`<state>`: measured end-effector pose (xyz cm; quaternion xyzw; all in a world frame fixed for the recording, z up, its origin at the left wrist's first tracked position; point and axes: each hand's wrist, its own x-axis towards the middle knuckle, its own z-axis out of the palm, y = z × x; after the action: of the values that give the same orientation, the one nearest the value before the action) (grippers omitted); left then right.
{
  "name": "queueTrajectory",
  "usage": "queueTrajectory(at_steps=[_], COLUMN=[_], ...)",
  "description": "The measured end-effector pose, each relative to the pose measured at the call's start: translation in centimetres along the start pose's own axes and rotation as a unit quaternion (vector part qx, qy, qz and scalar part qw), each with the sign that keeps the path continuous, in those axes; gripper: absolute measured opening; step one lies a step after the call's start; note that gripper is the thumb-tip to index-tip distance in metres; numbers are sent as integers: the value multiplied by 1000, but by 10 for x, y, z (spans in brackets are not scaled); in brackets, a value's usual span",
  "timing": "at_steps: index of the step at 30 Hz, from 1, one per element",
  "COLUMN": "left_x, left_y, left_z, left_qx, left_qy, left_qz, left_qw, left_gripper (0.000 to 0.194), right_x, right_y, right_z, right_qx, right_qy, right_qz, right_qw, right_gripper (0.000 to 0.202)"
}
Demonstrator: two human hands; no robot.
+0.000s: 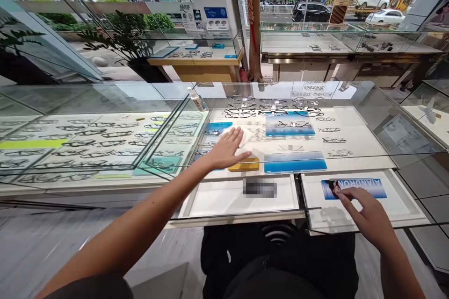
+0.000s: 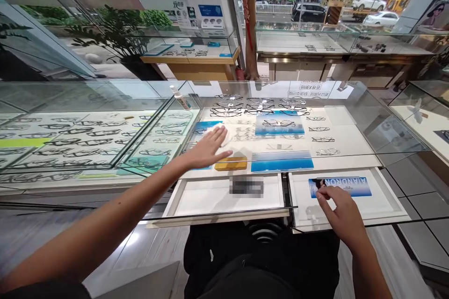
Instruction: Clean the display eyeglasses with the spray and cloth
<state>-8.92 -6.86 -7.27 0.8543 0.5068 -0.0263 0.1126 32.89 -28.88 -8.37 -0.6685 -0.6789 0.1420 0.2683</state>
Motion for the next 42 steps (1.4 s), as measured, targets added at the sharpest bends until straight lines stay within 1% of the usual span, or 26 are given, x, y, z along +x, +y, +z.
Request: queueTrajectory(at_steps=[2, 3, 5, 6, 8, 11, 12, 13, 14, 15, 16, 19, 20, 21, 22, 23, 24, 25, 26, 29, 31, 33, 34, 36, 39, 42], left_x=[-17, -25, -38, -43, -49, -52, -51, -49, -47, -45, -43, -41, -42, -44, -46, -49, -51, -53, -55, -62, -69, -76, -79, -80, -77, -73], left_y=[22, 29, 27, 17, -20, -89, -106, -115, -114, -105, -87, -5, 22, 43, 58, 64, 61, 51, 33, -42, -92, -128, -138, -145, -136, -127], left_z=[8, 11, 15, 13, 4, -22, -29, -35, -37, -36, -32, -8, 0, 7, 12, 14, 14, 13, 9, -4, -13, -19, -22, -24, -27, -28], left_qx=[-2, 1, 8, 10, 10, -17, -17, -14, -12, -13, -16, -24, -20, -18, -17, -18, -17, -16, -14, 7, 22, 36, 40, 37, 27, 16], left_qy=[-7, -4, 0, 1, 2, 7, 13, 16, 22, 26, 20, -12, -24, -28, -26, -27, -25, -21, -14, 0, 5, 14, 19, 20, 17, 4], left_qz=[60, 82, 89, 77, 16, -170, -207, -230, -245, -243, -201, -57, 21, 77, 102, 111, 106, 86, 55, -87, -193, -265, -290, -317, -326, -333], left_qw=[998, 997, 996, 997, 1000, 985, 978, 973, 969, 970, 979, 998, 999, 996, 994, 993, 994, 996, 998, 996, 981, 964, 956, 948, 945, 943], left_gripper=[108, 106, 101, 99, 103, 127, 135, 141, 142, 140, 137, 129, 124, 119, 115, 111, 107, 105, 105, 113, 121, 126, 128, 132, 136, 131], right_x=[0, 0, 0, 1, 1, -1, -2, -3, -4, -4, -2, 20, 34, 52, 73, 96, 121, 145, 168, 220, 237, 244, 246, 249, 250, 238], right_y=[-1, -2, -3, -3, -3, -1, 0, 0, 0, -1, -3, -20, -28, -37, -45, -54, -61, -68, -73, -83, -86, -86, -85, -83, -82, -87], right_z=[0, -1, -2, -3, -4, -4, -3, -3, -3, -4, -5, -12, -15, -17, -18, -18, -16, -12, -6, 14, 27, 35, 38, 39, 32, 14], right_qx=[2, 4, 7, 8, 11, 12, 11, 10, 8, 8, 8, -14, -35, -60, -89, -118, -145, -169, -192, -249, -270, -274, -271, -264, -246, -191], right_qy=[0, -1, -4, -6, -9, -12, -13, -14, -16, -18, -22, -51, -61, -64, -59, -47, -43, -47, -57, -113, -130, -138, -141, -151, -161, -172], right_qz=[4, 7, 12, 13, 16, 21, 20, 17, 10, 1, -14, -89, -122, -158, -192, -218, -236, -251, -258, -250, -237, -227, -220, -198, -177, -201], right_qw=[1000, 1000, 1000, 1000, 1000, 1000, 1000, 1000, 1000, 1000, 1000, 995, 990, 984, 976, 968, 960, 952, 945, 929, 924, 924, 927, 932, 939, 945], right_gripper=[34, 34, 37, 38, 39, 37, 36, 35, 34, 33, 32, 31, 31, 32, 33, 34, 34, 34, 34, 35, 36, 36, 36, 38, 41, 41])
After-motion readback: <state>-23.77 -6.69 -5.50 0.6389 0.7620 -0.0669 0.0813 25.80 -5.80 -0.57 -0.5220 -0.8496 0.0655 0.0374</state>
